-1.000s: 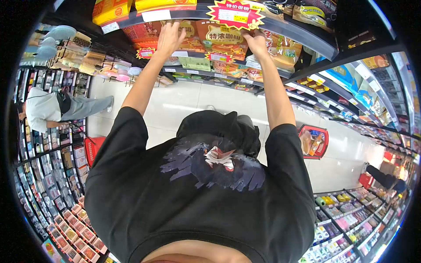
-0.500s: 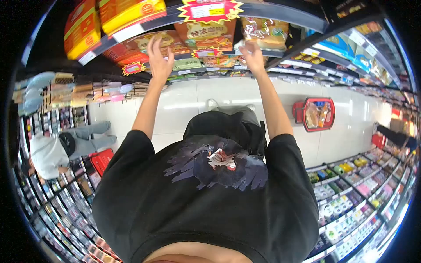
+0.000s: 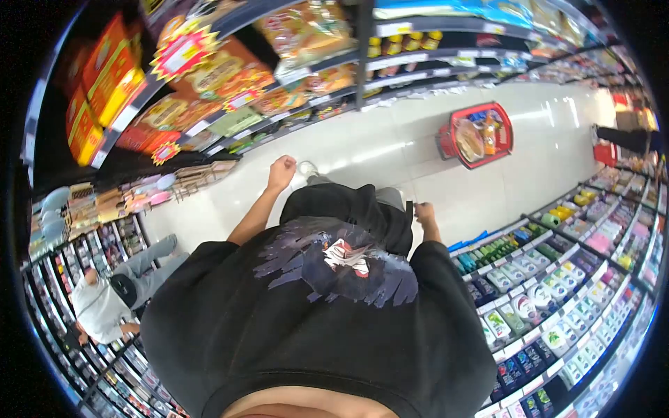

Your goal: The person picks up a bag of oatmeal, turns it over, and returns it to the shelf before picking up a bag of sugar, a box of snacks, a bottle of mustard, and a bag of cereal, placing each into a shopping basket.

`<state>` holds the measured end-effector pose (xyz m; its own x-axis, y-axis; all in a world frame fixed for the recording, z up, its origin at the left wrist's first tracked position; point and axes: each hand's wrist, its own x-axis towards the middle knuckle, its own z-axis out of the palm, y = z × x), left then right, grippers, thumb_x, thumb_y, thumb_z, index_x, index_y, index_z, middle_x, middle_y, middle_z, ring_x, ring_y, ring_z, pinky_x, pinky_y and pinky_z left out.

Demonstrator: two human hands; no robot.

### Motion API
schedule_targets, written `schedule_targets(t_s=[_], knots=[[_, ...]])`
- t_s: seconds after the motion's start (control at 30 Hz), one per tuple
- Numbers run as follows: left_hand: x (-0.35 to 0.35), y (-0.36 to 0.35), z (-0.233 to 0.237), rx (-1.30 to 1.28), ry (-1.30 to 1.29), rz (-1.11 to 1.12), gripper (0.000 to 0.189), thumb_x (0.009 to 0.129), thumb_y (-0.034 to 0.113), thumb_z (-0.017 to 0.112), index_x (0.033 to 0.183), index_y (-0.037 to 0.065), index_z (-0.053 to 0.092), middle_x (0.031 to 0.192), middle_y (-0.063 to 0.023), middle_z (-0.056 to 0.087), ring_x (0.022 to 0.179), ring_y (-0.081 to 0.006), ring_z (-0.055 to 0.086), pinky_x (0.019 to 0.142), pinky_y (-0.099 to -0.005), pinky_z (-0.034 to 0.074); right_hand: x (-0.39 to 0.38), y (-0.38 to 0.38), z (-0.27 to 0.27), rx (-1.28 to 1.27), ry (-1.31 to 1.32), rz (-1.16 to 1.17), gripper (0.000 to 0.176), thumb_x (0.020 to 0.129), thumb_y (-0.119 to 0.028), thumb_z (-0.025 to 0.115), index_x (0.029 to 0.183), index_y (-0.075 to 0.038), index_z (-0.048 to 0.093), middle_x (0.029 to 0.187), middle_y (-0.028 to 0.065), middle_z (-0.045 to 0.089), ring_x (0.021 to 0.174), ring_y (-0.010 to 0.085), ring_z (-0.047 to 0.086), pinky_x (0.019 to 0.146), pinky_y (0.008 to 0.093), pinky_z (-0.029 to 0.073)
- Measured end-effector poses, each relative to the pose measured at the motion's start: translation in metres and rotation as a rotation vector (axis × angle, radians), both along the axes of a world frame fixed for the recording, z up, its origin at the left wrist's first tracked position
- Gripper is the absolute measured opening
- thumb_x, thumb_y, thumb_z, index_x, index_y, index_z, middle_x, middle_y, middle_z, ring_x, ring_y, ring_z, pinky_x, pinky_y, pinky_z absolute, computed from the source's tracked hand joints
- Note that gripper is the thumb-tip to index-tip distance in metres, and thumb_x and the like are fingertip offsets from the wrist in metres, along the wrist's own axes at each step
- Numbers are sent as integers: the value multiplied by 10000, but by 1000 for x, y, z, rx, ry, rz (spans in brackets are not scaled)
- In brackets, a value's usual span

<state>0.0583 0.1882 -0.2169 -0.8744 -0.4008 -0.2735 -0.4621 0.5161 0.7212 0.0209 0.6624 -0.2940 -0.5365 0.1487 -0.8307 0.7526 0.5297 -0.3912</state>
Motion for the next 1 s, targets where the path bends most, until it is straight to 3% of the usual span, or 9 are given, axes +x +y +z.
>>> schedule_targets(t_s=[0.07, 0.2, 0.3, 0.43, 0.7, 0.8, 0.9, 0.97, 1.0], knots=[[-8, 31, -25, 111, -192, 33, 132, 722, 122, 568, 820, 43, 606, 762, -135, 633, 727, -248, 622, 675, -326, 485, 31, 45, 3, 38, 72, -81, 286, 785, -213, 547, 897, 48, 579, 708, 113, 578, 599, 205, 559, 483, 345, 471], [-46, 97, -48, 36, -230, -100, 136, 710, 128, 564, 807, 44, 612, 770, -122, 641, 734, -229, 630, 692, -311, 491, 81, 102, 33, -61, 127, -325, 297, 792, -231, 540, 900, 43, 574, 698, 108, 576, 604, 193, 561, 539, 329, 471], [-96, 157, -16, 121, -270, -185, 145, 725, 121, 554, 822, 26, 604, 756, -114, 637, 696, -200, 632, 675, -293, 492, 109, 133, 50, -24, 42, -462, 276, 750, -247, 548, 757, 25, 589, 579, 64, 519, 486, 153, 491, 428, 279, 386], [-144, 227, 4, 207, -237, -255, 143, 757, 107, 535, 840, 8, 595, 769, -113, 632, 665, -187, 629, 649, -285, 489, 126, 180, 11, -102, -108, -556, 242, 768, -229, 535, 797, 9, 570, 613, 73, 541, 482, 163, 505, 412, 295, 398], [-182, 306, -42, 120, -450, -330, 164, 737, 159, 522, 802, 27, 595, 691, -111, 625, 645, -187, 627, 639, -298, 482, -3, 254, 10, -66, 93, -364, 253, 791, -247, 552, 862, -4, 554, 693, 68, 594, 611, 143, 587, 510, 270, 443], [-203, 316, -97, 78, -587, -370, 171, 732, 156, 512, 787, 15, 591, 696, -118, 624, 624, -189, 620, 629, -309, 484, -61, 291, 18, -13, 214, -258, 256, 802, -244, 544, 873, 2, 556, 703, 70, 600, 618, 142, 590, 517, 270, 446], [-233, 348, -99, 201, -772, -134, 187, 710, 182, 504, 706, 29, 612, 671, -119, 621, 615, -205, 610, 612, -333, 478, -113, 318, 61, 5, 269, -243, 249, 808, -230, 537, 880, 8, 555, 732, 75, 606, 658, 150, 603, 536, 268, 452], [-280, 369, -126, -261, -509, -755, 196, 707, 188, 496, 659, 39, 613, 656, -121, 614, 603, -213, 602, 591, -347, 467, -153, 345, 70, -12, 310, -285, 246, 809, -227, 535, 882, 7, 555, 739, 75, 605, 668, 151, 604, 541, 267, 452], [-306, 391, -108, 113, -577, -380, 199, 707, 191, 498, 640, 36, 603, 628, -125, 598, 578, -217, 585, 577, -347, 457, -162, 360, 70, -13, 313, -284, 247, 809, -228, 535, 882, 6, 554, 745, 74, 604, 674, 151, 604, 544, 268, 452]])
